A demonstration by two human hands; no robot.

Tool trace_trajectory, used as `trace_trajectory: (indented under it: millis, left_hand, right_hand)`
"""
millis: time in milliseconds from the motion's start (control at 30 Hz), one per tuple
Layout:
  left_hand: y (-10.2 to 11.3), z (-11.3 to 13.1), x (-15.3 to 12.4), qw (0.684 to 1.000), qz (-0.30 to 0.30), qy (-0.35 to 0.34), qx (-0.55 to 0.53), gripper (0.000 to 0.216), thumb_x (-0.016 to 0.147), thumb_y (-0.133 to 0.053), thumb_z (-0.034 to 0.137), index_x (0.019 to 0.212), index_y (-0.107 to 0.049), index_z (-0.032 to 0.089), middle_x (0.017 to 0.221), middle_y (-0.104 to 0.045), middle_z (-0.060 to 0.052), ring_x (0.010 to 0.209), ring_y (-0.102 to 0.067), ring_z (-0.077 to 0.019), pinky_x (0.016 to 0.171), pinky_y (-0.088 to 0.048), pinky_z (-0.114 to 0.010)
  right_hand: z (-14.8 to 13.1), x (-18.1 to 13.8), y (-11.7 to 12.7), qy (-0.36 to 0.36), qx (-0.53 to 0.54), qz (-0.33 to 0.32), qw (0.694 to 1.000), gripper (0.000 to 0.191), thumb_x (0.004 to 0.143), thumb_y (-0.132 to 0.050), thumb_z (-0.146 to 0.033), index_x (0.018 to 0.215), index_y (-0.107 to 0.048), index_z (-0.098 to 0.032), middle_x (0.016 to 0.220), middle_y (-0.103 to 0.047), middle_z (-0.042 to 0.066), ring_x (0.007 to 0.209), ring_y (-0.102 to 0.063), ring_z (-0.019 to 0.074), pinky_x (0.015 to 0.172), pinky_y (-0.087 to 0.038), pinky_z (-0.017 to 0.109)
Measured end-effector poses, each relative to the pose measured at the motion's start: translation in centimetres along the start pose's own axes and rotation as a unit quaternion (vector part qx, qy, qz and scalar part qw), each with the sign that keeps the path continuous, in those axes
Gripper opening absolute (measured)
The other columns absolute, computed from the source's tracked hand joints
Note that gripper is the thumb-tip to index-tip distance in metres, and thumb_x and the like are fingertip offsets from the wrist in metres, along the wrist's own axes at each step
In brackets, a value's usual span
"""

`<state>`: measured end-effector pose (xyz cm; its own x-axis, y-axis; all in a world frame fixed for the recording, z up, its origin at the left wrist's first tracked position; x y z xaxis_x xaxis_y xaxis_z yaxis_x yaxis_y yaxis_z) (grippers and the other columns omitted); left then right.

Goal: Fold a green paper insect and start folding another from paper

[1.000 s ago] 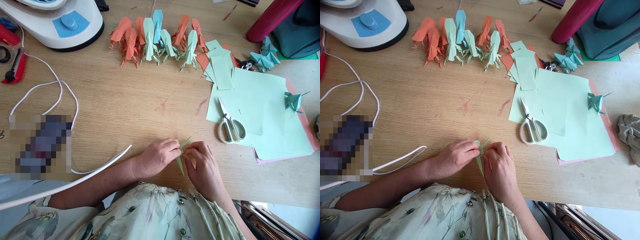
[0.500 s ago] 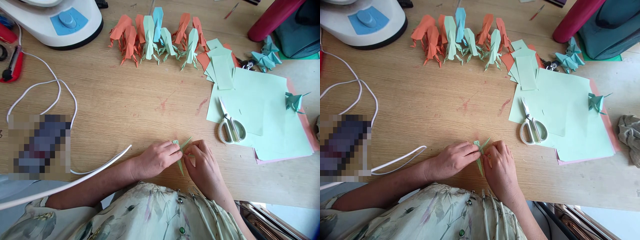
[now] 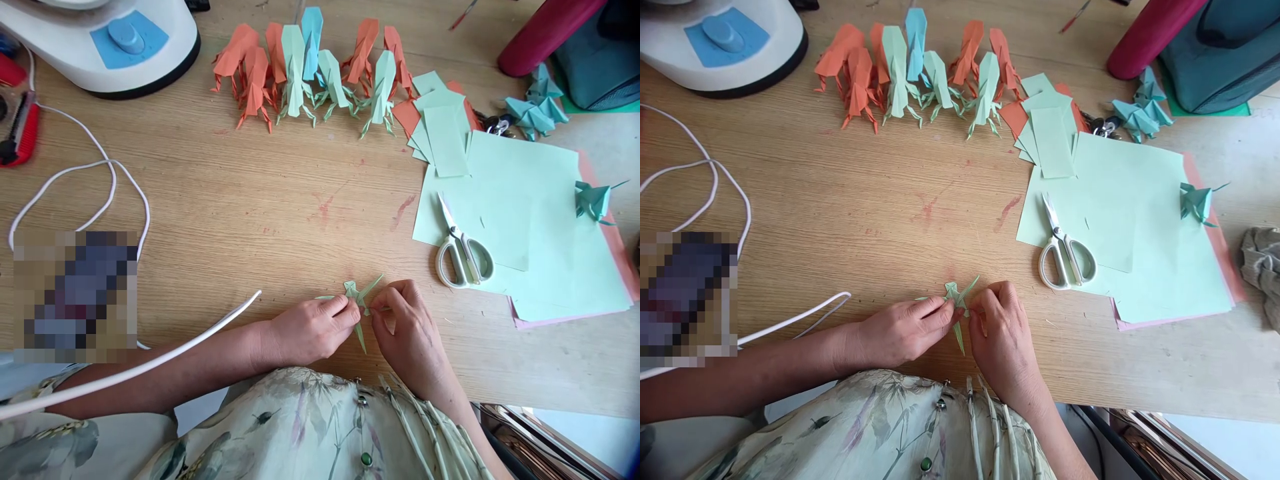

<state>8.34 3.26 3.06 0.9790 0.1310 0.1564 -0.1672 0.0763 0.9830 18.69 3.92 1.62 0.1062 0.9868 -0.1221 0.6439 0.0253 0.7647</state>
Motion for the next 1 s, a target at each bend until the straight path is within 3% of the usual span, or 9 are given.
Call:
trace_trajectory:
  millis: [267,533,767,900,1000]
  left_hand:
    - [-0.3,0.1,0.0,1.000,-0.009,-0.003,-0.007,0.032,0.098,-0.039,0.016,0.115,-0.064,0.009,0.115,-0.066,-0.014,0.100,-0.061,-0.0212,0.072,-0.055,-0.027]
    - [-1.6,0.2,0.1,0.994,-0.102,0.018,-0.044,0.027,0.093,-0.047,0.016,0.114,-0.063,0.009,0.120,-0.062,-0.014,0.100,-0.059,-0.0236,0.070,-0.056,-0.029]
    - [0.0,-0.5,0.3,0.998,-0.028,0.021,-0.050,0.021,0.096,-0.047,0.011,0.113,-0.060,0.011,0.107,-0.063,-0.011,0.093,-0.058,-0.0213,0.075,-0.054,-0.032]
    - [0.4,-1.3,1.2,0.996,0.006,0.044,-0.083,0.020,0.098,-0.043,0.010,0.096,-0.062,0.013,0.088,-0.061,-0.005,0.084,-0.057,-0.0181,0.077,-0.052,-0.031]
    - [0.4,-1.7,1.6,0.994,0.023,0.065,-0.084,0.021,0.099,-0.043,0.011,0.088,-0.060,0.015,0.089,-0.061,-0.005,0.081,-0.058,-0.0165,0.074,-0.051,-0.029]
  right_hand:
    - [0.3,-0.1,-0.1,0.008,0.010,0.003,1.000,0.015,0.086,-0.055,-0.007,0.082,-0.054,-0.021,0.093,-0.053,0.005,0.081,-0.056,0.0181,0.074,-0.049,0.034]
    - [0.2,0.1,-0.1,0.021,0.002,0.004,1.000,0.015,0.087,-0.054,-0.007,0.081,-0.054,-0.021,0.092,-0.052,0.005,0.079,-0.055,0.0183,0.071,-0.049,0.033]
    - [0.3,-0.2,-0.3,0.037,0.006,0.017,0.999,0.013,0.089,-0.052,-0.009,0.082,-0.054,-0.021,0.093,-0.052,0.005,0.080,-0.054,0.0185,0.072,-0.047,0.034]
    - [-0.4,-0.6,0.3,0.054,-0.088,0.049,0.993,0.013,0.088,-0.055,-0.010,0.081,-0.056,-0.021,0.093,-0.054,0.006,0.083,-0.052,0.0214,0.075,-0.041,0.038]
    - [-1.0,-0.8,0.3,0.076,-0.127,0.048,0.988,0.015,0.090,-0.053,-0.010,0.080,-0.057,-0.021,0.088,-0.054,0.005,0.081,-0.051,0.0213,0.073,-0.037,0.036]
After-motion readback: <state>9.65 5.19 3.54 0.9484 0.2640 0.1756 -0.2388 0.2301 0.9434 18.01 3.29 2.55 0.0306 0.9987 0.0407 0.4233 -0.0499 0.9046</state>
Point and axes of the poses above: each hand's wrist, its own x-axis towards the middle knuckle, its own y-axis out of the back of the hand, z = x × y, the point moved 10 cm from there along x, towards the middle knuckle
